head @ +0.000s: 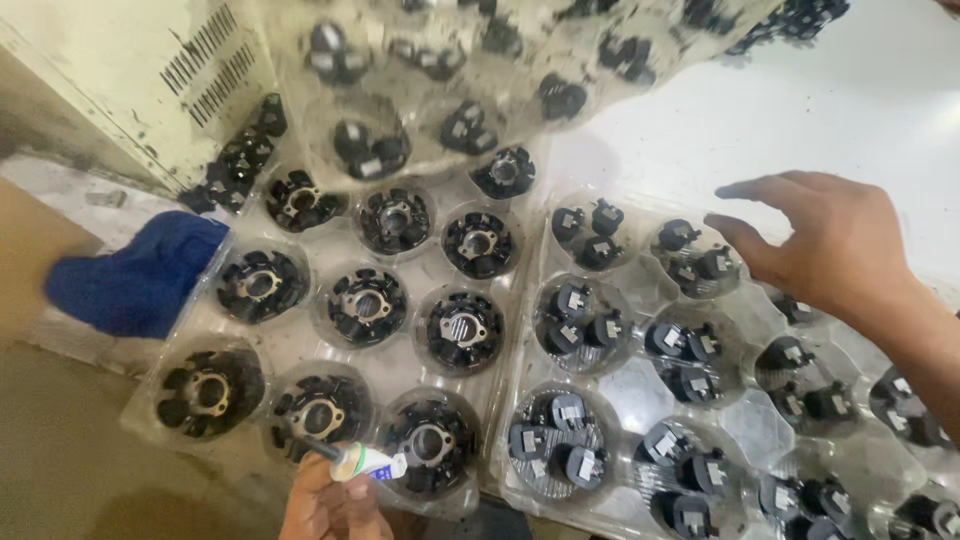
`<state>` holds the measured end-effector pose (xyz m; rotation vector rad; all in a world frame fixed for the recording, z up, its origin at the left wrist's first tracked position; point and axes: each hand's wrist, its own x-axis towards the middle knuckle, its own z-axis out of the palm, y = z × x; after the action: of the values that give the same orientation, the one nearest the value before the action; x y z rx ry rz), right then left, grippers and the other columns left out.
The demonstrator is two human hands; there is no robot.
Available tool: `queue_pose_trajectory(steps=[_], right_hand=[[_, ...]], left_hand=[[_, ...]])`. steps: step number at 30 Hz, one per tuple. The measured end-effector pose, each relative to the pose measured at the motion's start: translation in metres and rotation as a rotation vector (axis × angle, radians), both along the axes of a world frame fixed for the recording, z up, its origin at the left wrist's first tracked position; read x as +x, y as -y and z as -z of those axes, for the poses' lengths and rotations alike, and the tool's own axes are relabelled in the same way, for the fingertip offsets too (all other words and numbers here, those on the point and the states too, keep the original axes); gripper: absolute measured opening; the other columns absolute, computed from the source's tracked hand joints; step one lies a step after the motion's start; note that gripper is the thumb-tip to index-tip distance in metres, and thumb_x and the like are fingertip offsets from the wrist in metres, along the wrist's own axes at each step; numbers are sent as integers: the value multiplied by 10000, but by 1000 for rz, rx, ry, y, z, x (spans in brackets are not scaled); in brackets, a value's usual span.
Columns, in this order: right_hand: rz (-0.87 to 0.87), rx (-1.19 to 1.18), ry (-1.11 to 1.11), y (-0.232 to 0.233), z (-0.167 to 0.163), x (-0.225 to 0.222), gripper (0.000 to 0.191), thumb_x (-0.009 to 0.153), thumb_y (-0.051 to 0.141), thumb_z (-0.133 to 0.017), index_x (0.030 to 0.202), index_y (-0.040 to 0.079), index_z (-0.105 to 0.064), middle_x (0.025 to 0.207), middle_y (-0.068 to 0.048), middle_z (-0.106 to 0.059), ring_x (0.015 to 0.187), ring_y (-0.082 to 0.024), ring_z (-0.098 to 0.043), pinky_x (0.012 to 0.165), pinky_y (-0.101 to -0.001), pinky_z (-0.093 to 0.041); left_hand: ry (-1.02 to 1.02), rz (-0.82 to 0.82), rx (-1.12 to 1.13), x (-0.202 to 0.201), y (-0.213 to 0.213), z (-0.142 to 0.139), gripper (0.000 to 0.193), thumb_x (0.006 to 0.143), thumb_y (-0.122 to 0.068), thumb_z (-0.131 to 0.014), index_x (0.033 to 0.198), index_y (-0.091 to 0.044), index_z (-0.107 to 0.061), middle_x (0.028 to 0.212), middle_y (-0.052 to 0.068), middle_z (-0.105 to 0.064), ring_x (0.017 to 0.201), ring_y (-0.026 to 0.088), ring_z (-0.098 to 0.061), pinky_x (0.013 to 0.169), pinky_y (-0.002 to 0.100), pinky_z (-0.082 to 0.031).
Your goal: The person picks up a small black plastic component, squeezes adhesive from a tube onto it, and places the treated component into a compartment of a plastic tray, repeating this for successive components. They occasionally wipe the tube tip with a blue cloth and rearrange parts in the trays.
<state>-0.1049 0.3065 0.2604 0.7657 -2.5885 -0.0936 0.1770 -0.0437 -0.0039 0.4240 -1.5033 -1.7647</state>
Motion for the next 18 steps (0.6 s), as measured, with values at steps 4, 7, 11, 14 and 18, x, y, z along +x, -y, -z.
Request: queue_pose_trajectory(steps=[4, 7, 11, 14, 18], right_hand=[[-12, 1, -37, -11, -31, 64, 251, 854, 326, -799, 1036, 154, -783, 911, -39, -765, 719, -219, -701, 626, -339, -543], [47, 11, 31, -18, -41, 98, 242, 874, 364, -804, 1037, 185, -787, 885, -14, -763, 720, -194, -704, 630, -336, -543], [76, -67, 184, -12, -38, 129, 278, 833, 397, -835, 1009, 185, -802, 883, -18, -785, 681, -179, -732, 596, -329, -572], [-109, -401, 427, 11, -26, 156, 358, 769, 363, -805, 1059, 155, -791, 1013, -51, -806, 831, -159, -788, 711, -330, -631], [-429, -850, 936, 55, 2, 214, 692, 837, 288, -778, 1417, 29, -503, 1289, -130, -705, 1155, -199, -701, 994, -371, -558]], left_hand=[[-257, 49, 144, -10, -12, -52, 300, 960, -112, -676, 1201, 46, -593, 1026, 218, -687, 936, 276, -719, 796, 400, -640], [-353, 144, 192, -3, -3, -81, 196, 1047, -104, -576, 1184, 37, -569, 1017, 210, -704, 875, 251, -704, 786, 372, -634], [-114, 256, 203, 7, 11, -111, 173, 1043, -106, -563, 1157, 24, -579, 973, 168, -708, 771, 195, -664, 700, 317, -579], [-22, 343, 89, 9, -16, -128, 163, 995, -92, -637, 1121, 6, -609, 946, 97, -703, 733, 144, -665, 655, 290, -572], [-40, 486, -91, 9, -79, -150, 144, 897, -15, -770, 1010, -4, -680, 915, 58, -706, 754, 97, -668, 664, 237, -561]])
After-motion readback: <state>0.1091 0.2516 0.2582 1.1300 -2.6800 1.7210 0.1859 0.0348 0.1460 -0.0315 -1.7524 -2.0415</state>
